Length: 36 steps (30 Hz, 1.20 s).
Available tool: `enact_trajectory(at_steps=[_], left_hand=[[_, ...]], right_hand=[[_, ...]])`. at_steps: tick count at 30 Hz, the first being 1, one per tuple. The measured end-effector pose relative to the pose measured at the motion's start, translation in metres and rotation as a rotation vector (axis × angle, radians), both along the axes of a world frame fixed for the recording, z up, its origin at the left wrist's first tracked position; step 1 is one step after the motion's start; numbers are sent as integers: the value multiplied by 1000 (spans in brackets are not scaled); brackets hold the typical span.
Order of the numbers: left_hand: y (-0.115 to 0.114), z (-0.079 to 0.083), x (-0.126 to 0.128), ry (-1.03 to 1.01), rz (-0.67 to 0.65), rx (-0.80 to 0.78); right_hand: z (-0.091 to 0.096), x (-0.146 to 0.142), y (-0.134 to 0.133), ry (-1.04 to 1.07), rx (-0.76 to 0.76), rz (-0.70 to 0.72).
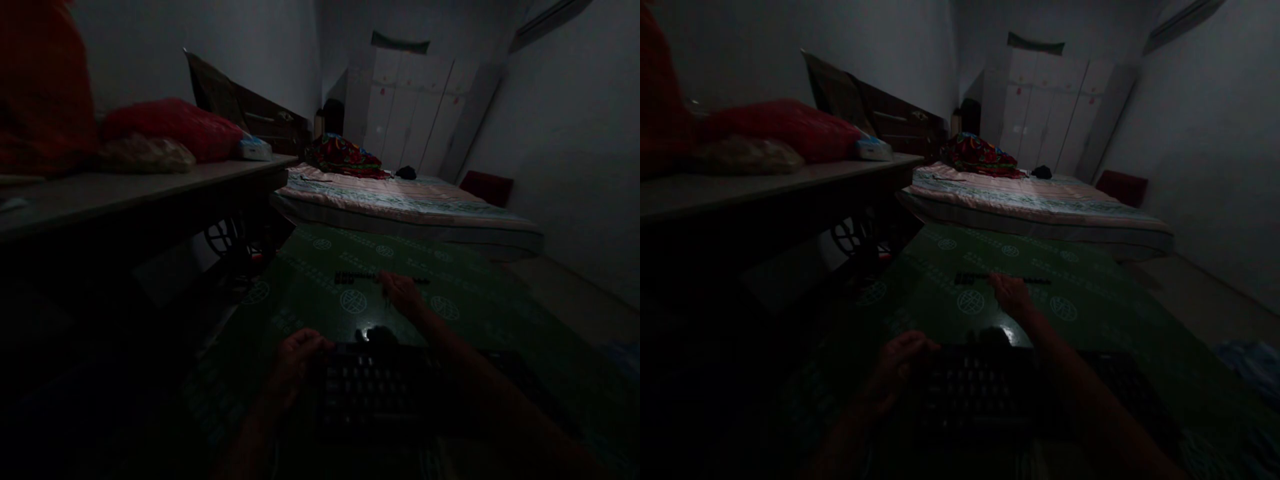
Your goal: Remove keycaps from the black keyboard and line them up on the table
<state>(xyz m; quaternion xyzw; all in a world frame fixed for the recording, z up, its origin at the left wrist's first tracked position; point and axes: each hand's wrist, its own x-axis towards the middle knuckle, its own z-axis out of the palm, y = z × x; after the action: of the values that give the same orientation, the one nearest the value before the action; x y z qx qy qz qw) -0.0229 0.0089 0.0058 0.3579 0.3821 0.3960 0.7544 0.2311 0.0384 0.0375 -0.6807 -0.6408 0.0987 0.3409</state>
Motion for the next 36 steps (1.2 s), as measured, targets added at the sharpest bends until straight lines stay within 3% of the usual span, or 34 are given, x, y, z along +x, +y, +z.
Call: enact_trajectory(at_steps=[4, 8, 11, 19, 27, 36], left_hand=[[-9, 8, 6, 105, 38, 100], [-14, 10, 9, 235, 78, 224], [-13, 7, 9, 296, 52, 279], [-10, 1, 8, 436, 42, 404], [-11, 1, 9, 520, 5, 453], [-9, 2, 10, 594, -47, 555]], right_hand=[[7, -8, -39, 168, 47, -33], [6, -17, -61, 496, -84, 132], [3, -24, -70, 605, -161, 237], [1, -44, -82, 482, -261, 383], [-2, -44, -80, 272, -225, 466], [4, -56, -77, 104, -235, 474]])
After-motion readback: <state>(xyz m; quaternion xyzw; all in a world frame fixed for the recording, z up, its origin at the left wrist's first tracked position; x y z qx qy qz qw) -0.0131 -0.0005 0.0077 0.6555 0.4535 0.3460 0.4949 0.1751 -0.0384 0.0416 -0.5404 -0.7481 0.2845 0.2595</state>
